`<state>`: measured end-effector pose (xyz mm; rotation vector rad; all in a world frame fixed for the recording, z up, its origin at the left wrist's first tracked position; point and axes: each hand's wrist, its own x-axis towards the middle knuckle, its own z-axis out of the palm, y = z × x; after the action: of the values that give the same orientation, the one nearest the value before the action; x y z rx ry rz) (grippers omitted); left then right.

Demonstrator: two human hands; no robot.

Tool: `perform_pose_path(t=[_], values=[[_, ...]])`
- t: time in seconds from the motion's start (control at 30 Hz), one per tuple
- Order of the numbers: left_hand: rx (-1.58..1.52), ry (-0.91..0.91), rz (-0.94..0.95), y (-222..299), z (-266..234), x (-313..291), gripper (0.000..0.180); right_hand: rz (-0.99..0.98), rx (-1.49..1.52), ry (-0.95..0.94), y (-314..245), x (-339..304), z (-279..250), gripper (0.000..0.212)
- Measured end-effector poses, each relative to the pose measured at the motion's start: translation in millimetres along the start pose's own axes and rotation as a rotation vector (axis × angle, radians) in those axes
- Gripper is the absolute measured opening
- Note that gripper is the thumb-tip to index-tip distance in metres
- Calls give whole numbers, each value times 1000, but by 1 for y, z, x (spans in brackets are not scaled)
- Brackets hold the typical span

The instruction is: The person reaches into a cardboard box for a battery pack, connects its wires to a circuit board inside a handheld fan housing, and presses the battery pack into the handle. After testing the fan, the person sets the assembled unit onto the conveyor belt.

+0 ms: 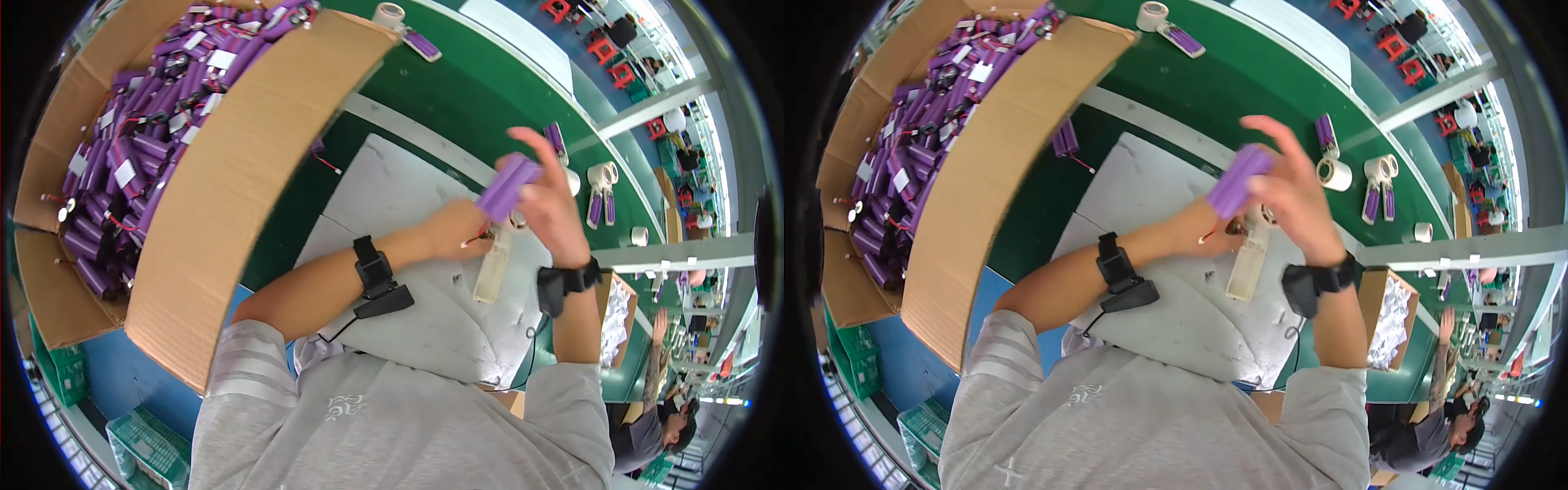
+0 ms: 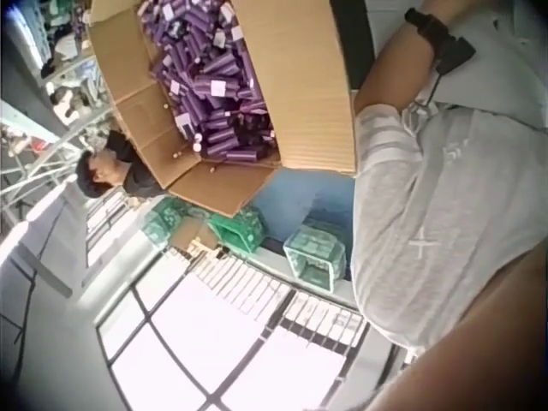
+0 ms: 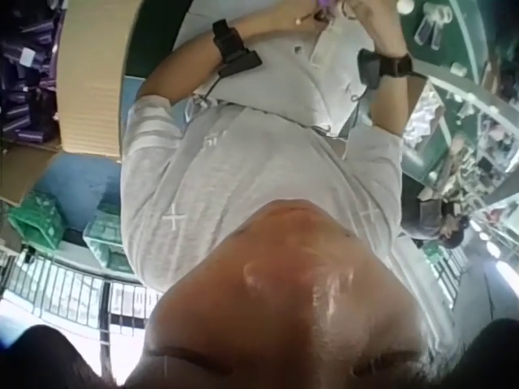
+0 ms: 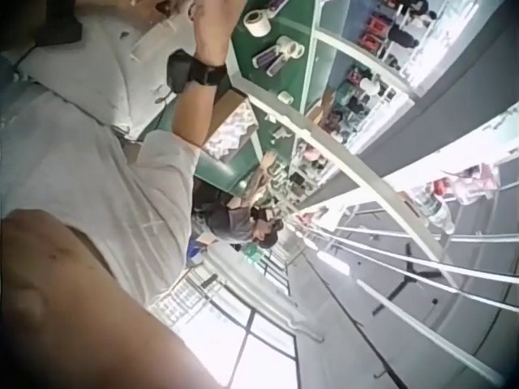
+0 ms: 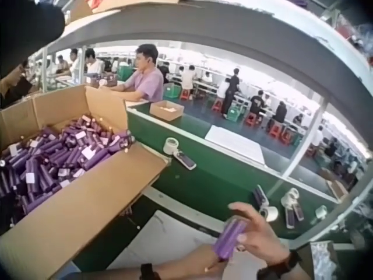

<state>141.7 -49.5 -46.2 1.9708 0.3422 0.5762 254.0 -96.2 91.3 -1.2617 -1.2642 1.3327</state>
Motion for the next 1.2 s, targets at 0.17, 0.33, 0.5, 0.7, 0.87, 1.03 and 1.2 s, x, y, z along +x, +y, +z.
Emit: perform_pose_path(t=[0.17,0.33,0.5,0.7,0.87,1.03,1.2], values=[[-131,-73,-23,15,-16,2,63,-56,376,276,42,-80,-40,53],[-271,-70,-81,14,-17,2,61,30,369,452,88,-99,-33,51],[-337,-251,-168,7,-27,6,51,1,371,671,106,-90,-13,52],[-410,-371,-199,8,-28,3,29,-191,-436,555,118,-91,1,30],[-453,-389,-258,15,-30,5,28,-294,-568,588,125,-87,4,21],[-402,-379,-252,17,-29,4,27,-234,-679,562,119,-91,4,23],[-173,-368,-2,11,-31,2,28,-257,-832,507,112,-89,6,22]])
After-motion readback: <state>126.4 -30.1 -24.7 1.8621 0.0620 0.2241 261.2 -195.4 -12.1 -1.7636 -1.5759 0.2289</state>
